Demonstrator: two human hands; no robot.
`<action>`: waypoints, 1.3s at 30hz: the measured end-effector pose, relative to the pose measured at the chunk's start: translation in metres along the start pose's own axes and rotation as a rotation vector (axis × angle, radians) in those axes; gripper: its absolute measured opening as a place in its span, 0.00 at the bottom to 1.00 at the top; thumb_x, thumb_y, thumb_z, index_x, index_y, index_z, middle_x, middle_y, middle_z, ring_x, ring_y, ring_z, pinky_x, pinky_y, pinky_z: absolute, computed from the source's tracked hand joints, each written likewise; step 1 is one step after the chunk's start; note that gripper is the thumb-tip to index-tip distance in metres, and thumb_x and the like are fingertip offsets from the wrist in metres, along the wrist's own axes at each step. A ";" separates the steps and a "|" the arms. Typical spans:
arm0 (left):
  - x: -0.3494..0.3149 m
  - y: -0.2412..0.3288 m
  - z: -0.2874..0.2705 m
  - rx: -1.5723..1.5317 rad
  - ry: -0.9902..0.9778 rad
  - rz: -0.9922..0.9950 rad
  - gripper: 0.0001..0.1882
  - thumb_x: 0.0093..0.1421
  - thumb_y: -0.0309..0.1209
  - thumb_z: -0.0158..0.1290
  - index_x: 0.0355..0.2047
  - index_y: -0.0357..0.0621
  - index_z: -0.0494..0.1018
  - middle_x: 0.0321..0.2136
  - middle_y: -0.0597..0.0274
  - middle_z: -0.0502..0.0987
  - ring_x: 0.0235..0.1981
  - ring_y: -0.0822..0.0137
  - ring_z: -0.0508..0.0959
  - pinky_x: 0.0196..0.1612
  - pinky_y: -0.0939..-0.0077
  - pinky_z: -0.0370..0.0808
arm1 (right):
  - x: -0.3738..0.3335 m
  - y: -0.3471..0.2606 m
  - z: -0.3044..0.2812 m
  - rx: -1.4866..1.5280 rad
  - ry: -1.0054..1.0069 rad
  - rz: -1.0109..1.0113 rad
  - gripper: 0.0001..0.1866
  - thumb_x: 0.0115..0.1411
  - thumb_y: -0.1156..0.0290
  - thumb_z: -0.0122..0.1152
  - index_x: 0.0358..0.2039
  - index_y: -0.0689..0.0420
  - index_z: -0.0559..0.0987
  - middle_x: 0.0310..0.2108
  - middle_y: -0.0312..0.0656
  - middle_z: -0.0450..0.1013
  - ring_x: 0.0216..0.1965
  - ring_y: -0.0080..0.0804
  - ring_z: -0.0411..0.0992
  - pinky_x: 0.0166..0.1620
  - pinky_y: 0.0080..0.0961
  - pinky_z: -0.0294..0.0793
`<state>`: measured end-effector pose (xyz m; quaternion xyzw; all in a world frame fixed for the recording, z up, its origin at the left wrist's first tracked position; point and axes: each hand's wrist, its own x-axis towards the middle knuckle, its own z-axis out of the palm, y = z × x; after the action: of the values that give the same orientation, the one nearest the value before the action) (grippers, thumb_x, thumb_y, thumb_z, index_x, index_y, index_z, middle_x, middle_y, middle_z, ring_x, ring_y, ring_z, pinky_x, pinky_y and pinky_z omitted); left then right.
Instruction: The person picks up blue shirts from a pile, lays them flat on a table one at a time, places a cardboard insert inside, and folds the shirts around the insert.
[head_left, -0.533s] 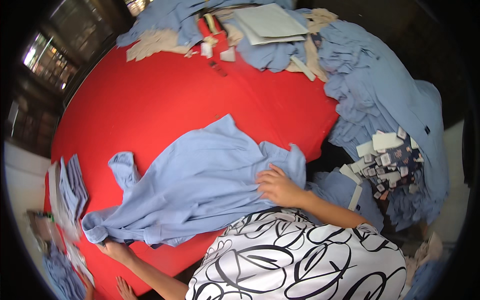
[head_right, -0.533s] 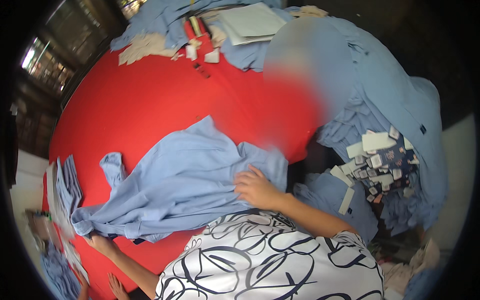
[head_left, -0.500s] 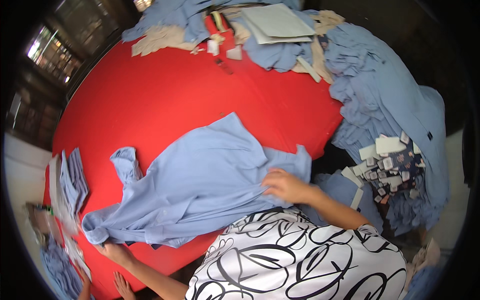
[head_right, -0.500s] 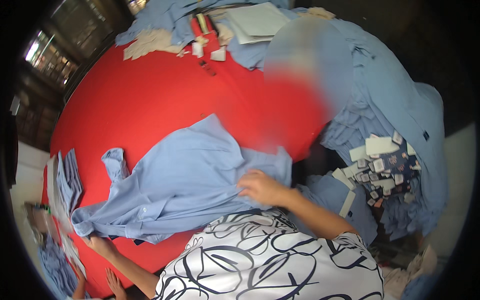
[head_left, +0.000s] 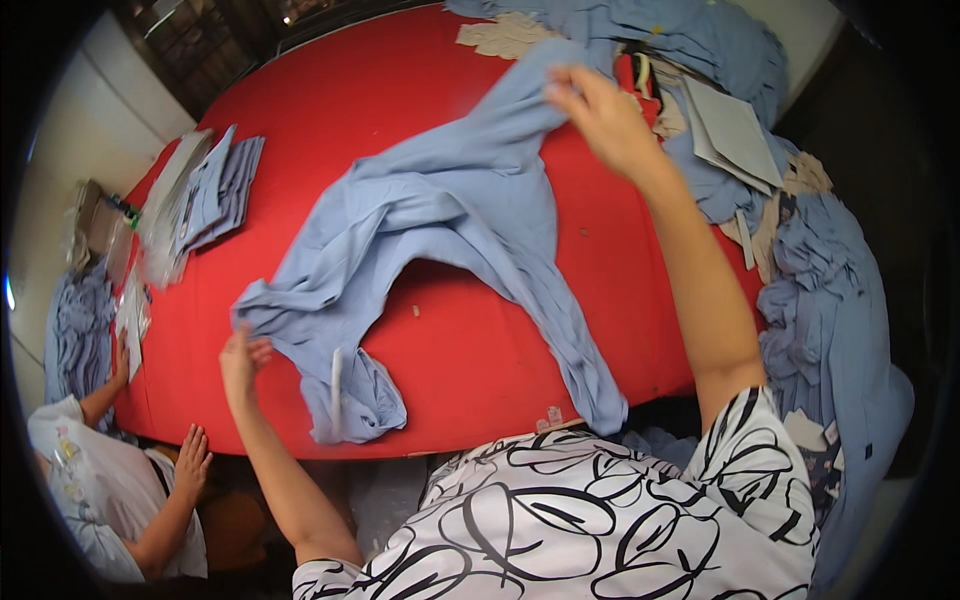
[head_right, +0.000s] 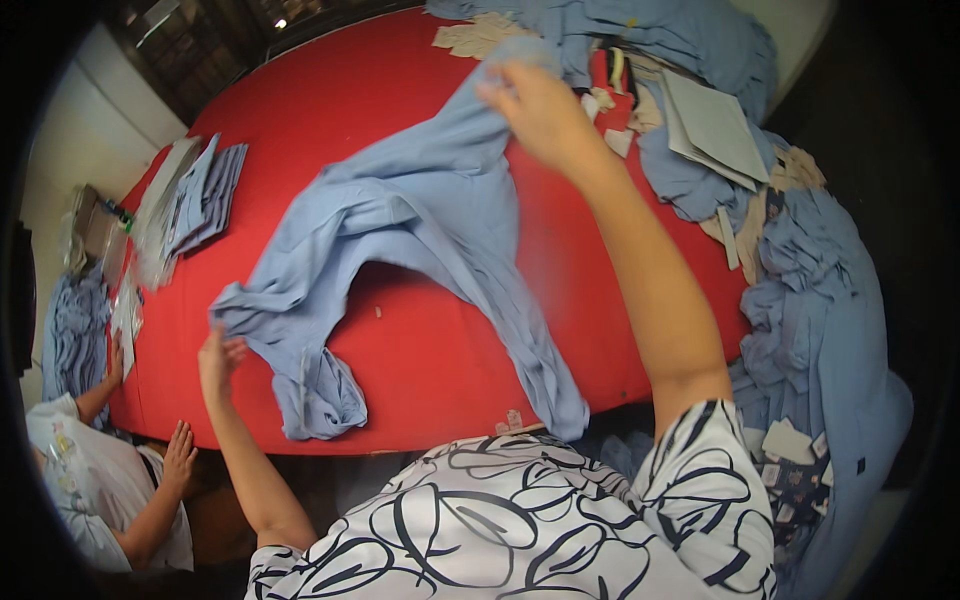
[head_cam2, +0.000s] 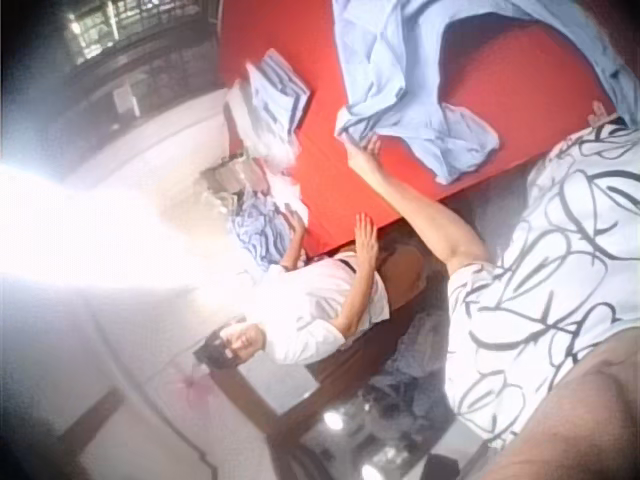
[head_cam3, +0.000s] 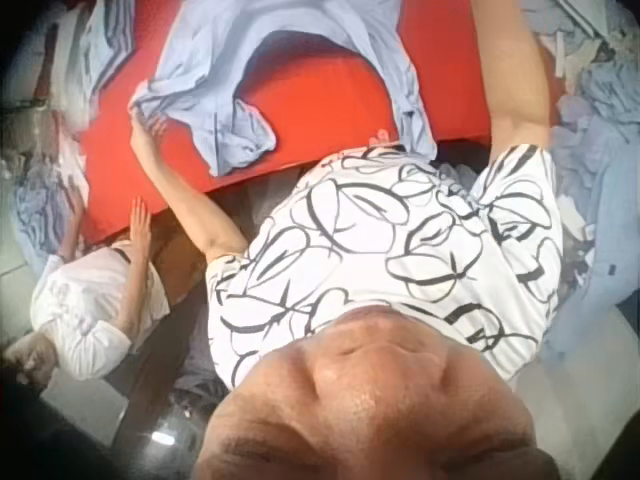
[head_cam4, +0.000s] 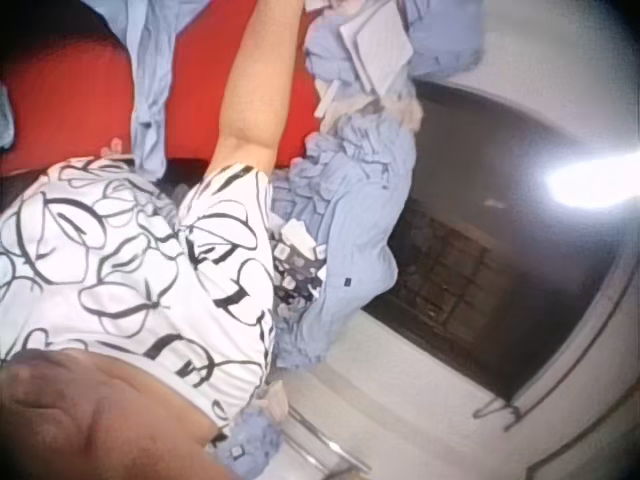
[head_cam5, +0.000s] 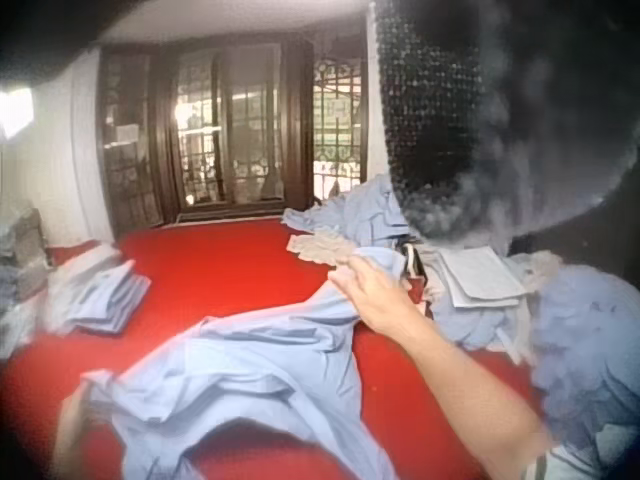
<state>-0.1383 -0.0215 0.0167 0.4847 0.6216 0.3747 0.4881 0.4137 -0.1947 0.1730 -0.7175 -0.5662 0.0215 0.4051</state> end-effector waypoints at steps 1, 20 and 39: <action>-0.002 -0.019 0.001 0.079 -0.033 -0.032 0.20 0.60 0.43 0.59 0.41 0.38 0.70 0.26 0.58 0.79 0.22 0.73 0.78 0.24 0.83 0.72 | -0.030 0.015 0.014 0.005 -0.058 -0.049 0.26 0.64 0.54 0.53 0.53 0.62 0.72 0.52 0.50 0.72 0.52 0.42 0.71 0.54 0.33 0.68; 0.050 0.014 0.015 -0.149 0.138 0.057 0.25 0.63 0.46 0.52 0.48 0.35 0.70 0.42 0.54 0.75 0.40 0.62 0.77 0.41 0.66 0.75 | 0.083 0.052 0.077 -0.059 0.008 -0.053 0.30 0.62 0.52 0.56 0.55 0.63 0.68 0.52 0.57 0.69 0.53 0.47 0.71 0.52 0.38 0.71; -0.153 0.055 -0.032 0.639 -0.195 0.066 0.27 0.53 0.33 0.63 0.50 0.35 0.69 0.36 0.52 0.78 0.39 0.62 0.79 0.41 0.70 0.74 | -0.218 0.065 -0.067 0.391 -0.233 0.698 0.31 0.52 0.75 0.65 0.57 0.59 0.65 0.45 0.46 0.73 0.40 0.26 0.75 0.44 0.23 0.74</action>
<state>-0.1479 -0.1552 0.1135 0.6666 0.6421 0.1282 0.3562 0.4205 -0.4148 0.0856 -0.7686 -0.3164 0.3456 0.4355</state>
